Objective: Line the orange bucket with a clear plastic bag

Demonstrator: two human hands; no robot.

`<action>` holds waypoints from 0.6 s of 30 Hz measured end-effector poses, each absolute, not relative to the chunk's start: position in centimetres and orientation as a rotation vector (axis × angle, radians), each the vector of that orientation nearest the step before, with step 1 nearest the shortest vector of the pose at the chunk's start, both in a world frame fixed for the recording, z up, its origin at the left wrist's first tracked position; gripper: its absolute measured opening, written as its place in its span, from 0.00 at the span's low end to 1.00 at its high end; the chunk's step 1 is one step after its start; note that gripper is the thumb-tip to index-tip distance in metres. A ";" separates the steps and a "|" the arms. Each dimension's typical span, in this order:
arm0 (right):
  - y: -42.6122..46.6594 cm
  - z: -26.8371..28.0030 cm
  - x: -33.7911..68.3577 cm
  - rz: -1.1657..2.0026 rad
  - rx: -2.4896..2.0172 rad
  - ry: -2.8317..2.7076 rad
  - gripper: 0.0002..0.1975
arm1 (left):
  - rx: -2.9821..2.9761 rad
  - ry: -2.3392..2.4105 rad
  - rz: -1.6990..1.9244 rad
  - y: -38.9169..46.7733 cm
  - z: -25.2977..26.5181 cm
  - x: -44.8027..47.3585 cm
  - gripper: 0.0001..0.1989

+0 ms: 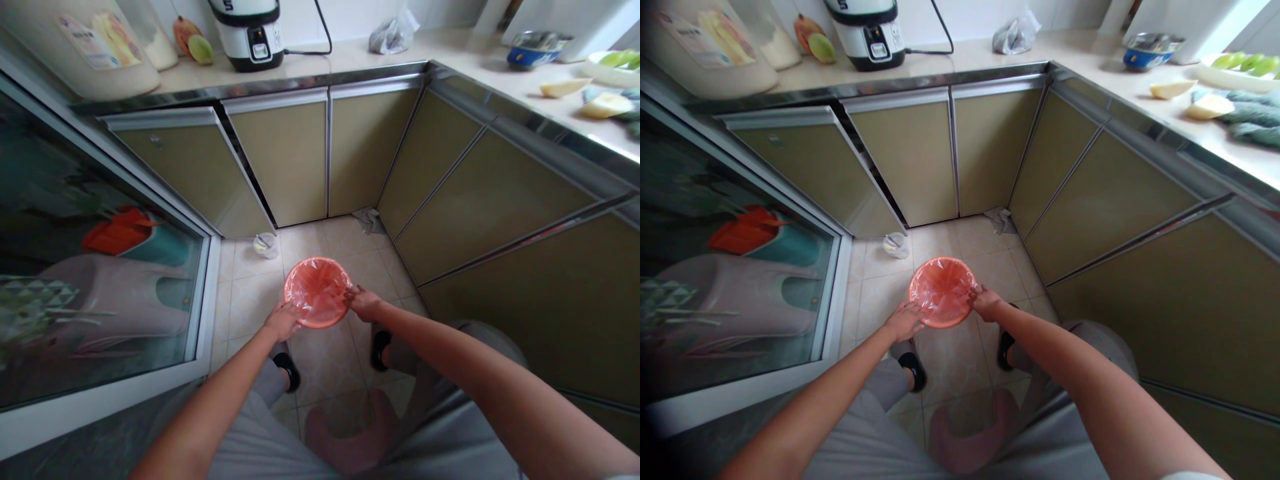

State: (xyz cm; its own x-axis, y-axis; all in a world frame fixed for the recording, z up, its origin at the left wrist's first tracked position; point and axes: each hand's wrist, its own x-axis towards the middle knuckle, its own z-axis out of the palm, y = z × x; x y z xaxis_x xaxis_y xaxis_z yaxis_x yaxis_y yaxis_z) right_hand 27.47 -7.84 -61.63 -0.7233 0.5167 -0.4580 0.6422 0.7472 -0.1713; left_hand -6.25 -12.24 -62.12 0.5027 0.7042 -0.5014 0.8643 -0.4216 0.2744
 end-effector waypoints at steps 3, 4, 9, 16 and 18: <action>-7.5 -61.4 27.2 -0.466 0.919 2.553 0.32 | 2.284 1.261 -0.413 -12.2 -62.1 -6.2 0.24; -7.5 -61.3 26.8 -0.465 0.936 2.563 0.33 | 2.302 1.252 -0.414 -12.2 -62.1 -5.8 0.27; -7.7 -61.5 23.9 -0.471 0.898 2.614 0.46 | 2.330 1.201 -0.398 -12.3 -63.4 -3.6 0.39; -8.2 -63.3 23.2 -0.505 0.810 2.445 0.31 | 2.287 1.120 -0.484 -12.6 -64.4 -3.5 0.20; -8.0 -63.5 23.3 -0.503 0.803 2.501 0.37 | 2.277 1.129 -0.455 -12.4 -64.3 -3.1 0.25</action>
